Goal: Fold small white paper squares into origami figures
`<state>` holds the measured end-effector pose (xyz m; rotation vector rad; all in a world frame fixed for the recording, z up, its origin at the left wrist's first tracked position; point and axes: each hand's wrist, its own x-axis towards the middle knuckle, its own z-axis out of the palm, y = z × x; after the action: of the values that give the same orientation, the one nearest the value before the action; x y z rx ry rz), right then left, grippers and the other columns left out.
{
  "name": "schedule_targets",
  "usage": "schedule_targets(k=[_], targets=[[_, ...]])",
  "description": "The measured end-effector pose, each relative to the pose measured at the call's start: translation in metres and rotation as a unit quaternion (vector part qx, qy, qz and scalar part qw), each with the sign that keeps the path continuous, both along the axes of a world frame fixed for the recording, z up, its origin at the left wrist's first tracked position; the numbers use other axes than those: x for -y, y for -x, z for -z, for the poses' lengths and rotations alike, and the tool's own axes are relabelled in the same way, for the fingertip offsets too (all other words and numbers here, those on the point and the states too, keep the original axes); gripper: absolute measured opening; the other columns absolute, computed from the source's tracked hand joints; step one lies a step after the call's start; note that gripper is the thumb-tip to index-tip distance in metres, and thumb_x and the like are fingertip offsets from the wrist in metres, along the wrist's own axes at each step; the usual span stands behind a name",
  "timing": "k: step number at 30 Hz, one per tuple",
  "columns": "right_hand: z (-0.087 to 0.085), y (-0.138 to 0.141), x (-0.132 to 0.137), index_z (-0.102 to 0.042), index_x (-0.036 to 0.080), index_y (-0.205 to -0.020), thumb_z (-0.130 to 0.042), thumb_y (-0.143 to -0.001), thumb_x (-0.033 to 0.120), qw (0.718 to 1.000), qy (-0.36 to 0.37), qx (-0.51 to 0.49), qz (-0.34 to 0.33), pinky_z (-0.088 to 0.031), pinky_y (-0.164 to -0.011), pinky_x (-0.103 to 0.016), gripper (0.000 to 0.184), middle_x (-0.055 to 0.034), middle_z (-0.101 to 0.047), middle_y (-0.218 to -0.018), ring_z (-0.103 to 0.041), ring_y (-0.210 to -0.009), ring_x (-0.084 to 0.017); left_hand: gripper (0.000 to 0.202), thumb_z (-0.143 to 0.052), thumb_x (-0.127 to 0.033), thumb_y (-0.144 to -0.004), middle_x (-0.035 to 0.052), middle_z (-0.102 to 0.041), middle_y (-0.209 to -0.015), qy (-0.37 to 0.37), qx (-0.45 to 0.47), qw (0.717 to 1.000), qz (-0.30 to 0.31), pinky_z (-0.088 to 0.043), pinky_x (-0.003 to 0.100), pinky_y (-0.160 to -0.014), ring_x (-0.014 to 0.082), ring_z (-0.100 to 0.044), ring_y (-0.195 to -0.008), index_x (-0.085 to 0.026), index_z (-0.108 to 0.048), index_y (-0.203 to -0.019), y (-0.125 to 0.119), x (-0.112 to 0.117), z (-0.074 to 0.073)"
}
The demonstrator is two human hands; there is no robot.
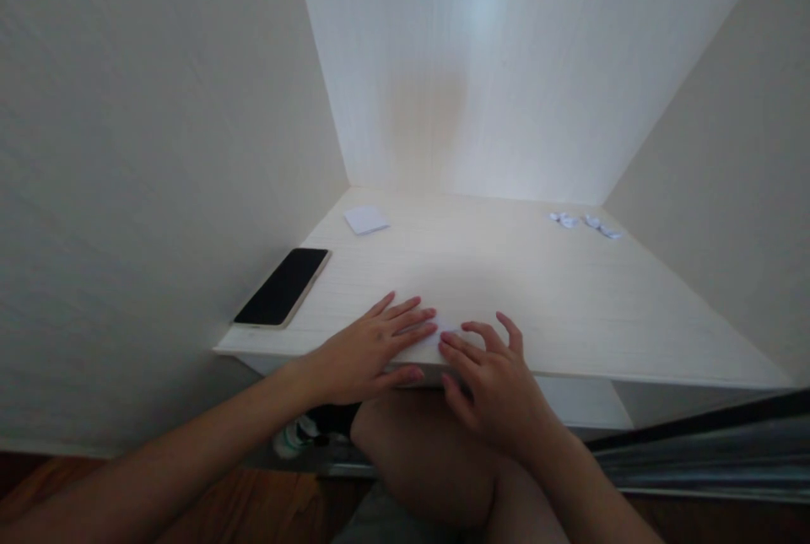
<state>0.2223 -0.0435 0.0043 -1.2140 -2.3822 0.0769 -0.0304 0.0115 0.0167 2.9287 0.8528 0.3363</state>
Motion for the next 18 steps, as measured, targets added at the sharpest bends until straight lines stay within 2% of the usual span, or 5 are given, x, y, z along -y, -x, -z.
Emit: schedule_targets(k=[3, 6, 11, 15, 18], targets=[[0.001, -0.006, -0.005, -0.064, 0.024, -0.133, -0.058, -0.098, 0.031, 1.000, 0.000, -0.018, 0.003, -0.008, -0.121, -0.061, 0.036, -0.0049, -0.066, -0.141, -0.046, -0.140, -0.032, 0.067, -0.059, -0.048, -0.098, 0.0116, -0.041, -0.162, 0.011, -0.005, 1.000, 0.004, -0.022, 0.058, -0.124, 0.0303, -0.031, -0.153, -0.028, -0.035, -0.157, 0.003, -0.003, -0.002], [0.002, -0.009, -0.010, -0.059, 0.024, -0.140, -0.056, -0.100, 0.034, 0.999, 0.029, -0.008, -0.011, -0.008, -0.121, -0.061, 0.041, -0.0055, -0.063, -0.144, -0.042, -0.144, -0.032, 0.072, -0.060, -0.052, -0.097, 0.0112, -0.038, -0.163, 0.020, -0.014, 1.000, 0.003, -0.016, 0.061, -0.125, 0.0322, -0.030, -0.153, -0.029, -0.032, -0.159, 0.004, -0.005, 0.000], [0.000, -0.007, -0.014, -0.055, 0.025, -0.144, -0.058, -0.098, 0.041, 0.998, 0.060, 0.001, -0.008, 0.003, -0.123, -0.062, 0.049, -0.0045, -0.064, -0.143, -0.047, -0.140, -0.032, 0.073, -0.055, -0.055, -0.098, 0.0089, -0.034, -0.166, 0.033, -0.025, 0.999, -0.002, -0.001, 0.066, -0.125, 0.0348, -0.022, -0.155, -0.031, -0.027, -0.161, 0.003, -0.006, 0.005], [0.003, -0.007, -0.014, -0.056, 0.026, -0.143, -0.060, -0.097, 0.040, 0.998, 0.058, 0.003, -0.006, 0.005, -0.123, -0.063, 0.048, -0.0016, -0.065, -0.142, -0.048, -0.138, -0.033, 0.071, -0.054, -0.054, -0.099, 0.0071, -0.032, -0.167, 0.057, -0.021, 0.998, -0.005, -0.005, 0.063, -0.126, 0.0326, -0.020, -0.156, -0.031, -0.026, -0.161, 0.004, -0.005, 0.002], [0.009, -0.008, -0.014, -0.057, 0.027, -0.141, -0.059, -0.097, 0.035, 0.999, 0.040, 0.003, -0.009, 0.003, -0.122, -0.064, 0.045, -0.0007, -0.064, -0.143, -0.048, -0.137, -0.033, 0.062, -0.051, -0.048, -0.102, 0.0069, -0.040, -0.163, 0.073, 0.012, 0.997, -0.027, -0.011, 0.059, -0.127, 0.0285, -0.027, -0.155, -0.028, -0.033, -0.158, 0.006, -0.007, 0.003]])
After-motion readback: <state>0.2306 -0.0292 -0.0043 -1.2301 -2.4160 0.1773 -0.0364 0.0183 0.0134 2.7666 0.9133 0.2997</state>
